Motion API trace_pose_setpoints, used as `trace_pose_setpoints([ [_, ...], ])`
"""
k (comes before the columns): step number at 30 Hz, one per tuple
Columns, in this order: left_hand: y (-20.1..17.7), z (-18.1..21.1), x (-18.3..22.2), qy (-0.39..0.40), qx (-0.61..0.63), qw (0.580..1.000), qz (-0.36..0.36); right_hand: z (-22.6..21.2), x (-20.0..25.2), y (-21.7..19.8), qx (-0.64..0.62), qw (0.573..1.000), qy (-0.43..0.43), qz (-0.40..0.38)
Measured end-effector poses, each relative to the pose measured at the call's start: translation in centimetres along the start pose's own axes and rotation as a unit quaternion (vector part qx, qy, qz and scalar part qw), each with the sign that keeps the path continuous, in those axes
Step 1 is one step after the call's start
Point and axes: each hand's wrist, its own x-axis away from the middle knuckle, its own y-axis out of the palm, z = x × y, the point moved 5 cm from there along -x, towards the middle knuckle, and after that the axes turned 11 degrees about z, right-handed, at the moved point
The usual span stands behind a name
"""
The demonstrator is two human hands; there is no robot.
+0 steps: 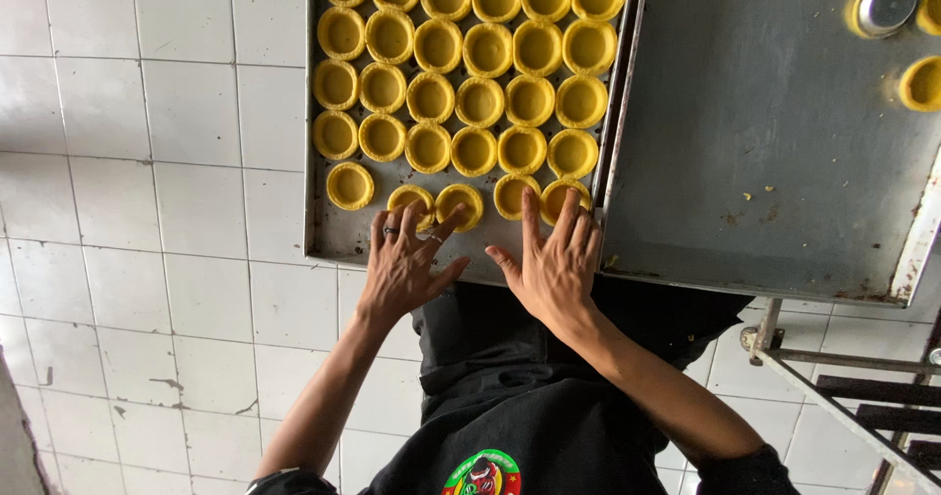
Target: The person organizes yellow tart molds on metal trays by hand and places them into a pressing machine.
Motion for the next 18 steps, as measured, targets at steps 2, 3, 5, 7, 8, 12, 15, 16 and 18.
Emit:
trace_pose_setpoints([
  [2, 0.0, 0.8, -0.8, -0.001, 0.009, 1.0, 0.018, -0.1, 0.0, 0.0, -0.003, 1.0, -0.001, 0.0],
  [3, -0.1, 1.1, -1.2, -0.003, 0.017, 0.999, 0.034, -0.2, 0.0, 0.0, -0.008, 1.0, -0.001, -0.002],
  [5, -0.1, 1.6, -1.9, -0.004, 0.019, 0.999, 0.033, 0.0, 0.0, 0.2, -0.011, 1.0, -0.004, 0.008],
  [7, 0.1, 2.1, -2.3, -0.007, 0.022, 0.999, 0.033, 0.3, 0.0, 0.0, -0.013, 1.0, -0.008, 0.017],
  [8, 0.3, 2.2, -2.3, -0.007, 0.025, 0.999, 0.031, 0.5, -0.2, -0.3, -0.026, 0.999, -0.007, 0.017],
  [12, 0.8, 2.0, -2.4, -0.01, 0.019, 1.0, 0.017, 3.0, -3.1, -2.1, -0.259, 0.962, 0.08, 0.031],
  [15, 0.6, 1.9, -2.3, 0.02, 0.029, 0.997, 0.063, 10.6, -6.6, 2.3, -0.353, 0.927, 0.106, 0.071],
  [16, 0.4, 1.9, -2.4, 0.022, 0.026, 0.997, 0.071, 13.3, -9.6, 2.8, -0.353, 0.927, 0.1, 0.078],
  [18, 0.4, 2.0, -2.3, 0.016, 0.041, 0.997, 0.07, 18.2, -15.3, 1.8, -0.099, 0.969, 0.014, 0.228],
])
